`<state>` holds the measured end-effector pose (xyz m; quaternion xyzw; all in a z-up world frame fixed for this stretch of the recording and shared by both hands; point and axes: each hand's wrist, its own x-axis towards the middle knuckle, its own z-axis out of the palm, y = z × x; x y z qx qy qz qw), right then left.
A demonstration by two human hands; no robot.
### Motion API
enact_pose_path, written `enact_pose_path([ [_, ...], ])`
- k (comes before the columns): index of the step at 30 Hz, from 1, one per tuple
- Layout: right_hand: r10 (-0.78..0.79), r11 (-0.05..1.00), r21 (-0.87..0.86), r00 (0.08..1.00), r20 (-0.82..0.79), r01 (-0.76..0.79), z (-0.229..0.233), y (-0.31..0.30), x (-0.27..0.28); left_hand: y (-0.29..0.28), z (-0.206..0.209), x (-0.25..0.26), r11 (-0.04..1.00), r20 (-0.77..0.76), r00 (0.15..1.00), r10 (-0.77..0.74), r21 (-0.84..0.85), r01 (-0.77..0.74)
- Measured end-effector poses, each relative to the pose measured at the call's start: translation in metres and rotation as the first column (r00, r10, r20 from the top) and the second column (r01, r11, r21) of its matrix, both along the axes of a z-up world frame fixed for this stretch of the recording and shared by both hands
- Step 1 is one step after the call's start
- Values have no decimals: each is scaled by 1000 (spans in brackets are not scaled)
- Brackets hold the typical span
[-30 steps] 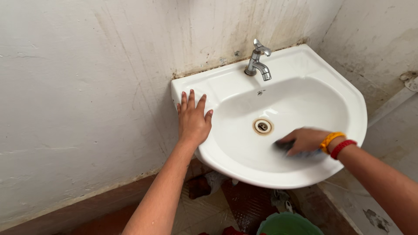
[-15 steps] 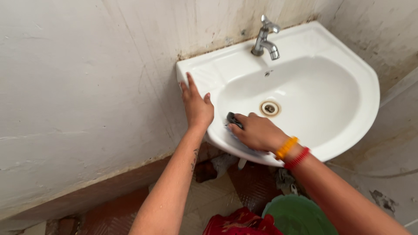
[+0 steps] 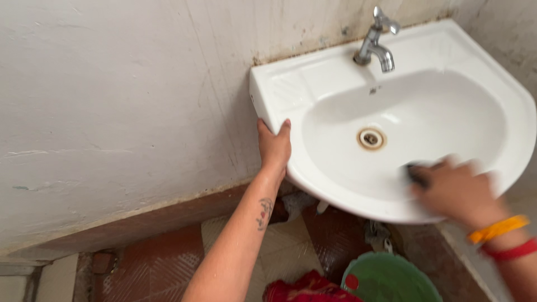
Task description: The person scrubs a white ceramic sink with a dark brush, focusing on the basin and the area around the faucet. They repeatedly turn on the tap to rinse their hands and the brush, then continue scrubbing the sink surface and the wall junction.
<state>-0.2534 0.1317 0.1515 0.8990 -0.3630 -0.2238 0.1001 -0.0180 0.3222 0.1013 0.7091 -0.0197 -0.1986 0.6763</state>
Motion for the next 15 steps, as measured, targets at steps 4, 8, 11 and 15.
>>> enact_pose_path([
  [4,36,877,439,938,343,-194,-7,62,53,-9,-17,10,992,135,990,37,118,-54],
  [8,22,741,395,608,794,-543,-14,95,113,-8,-40,10,962,697,696,172,35,-272],
  [11,140,738,229,476,868,-635,-14,106,126,-6,-56,16,964,566,782,260,-194,-181],
  [15,330,730,93,468,820,-677,-6,102,148,-7,-102,30,951,259,922,290,-185,-247],
])
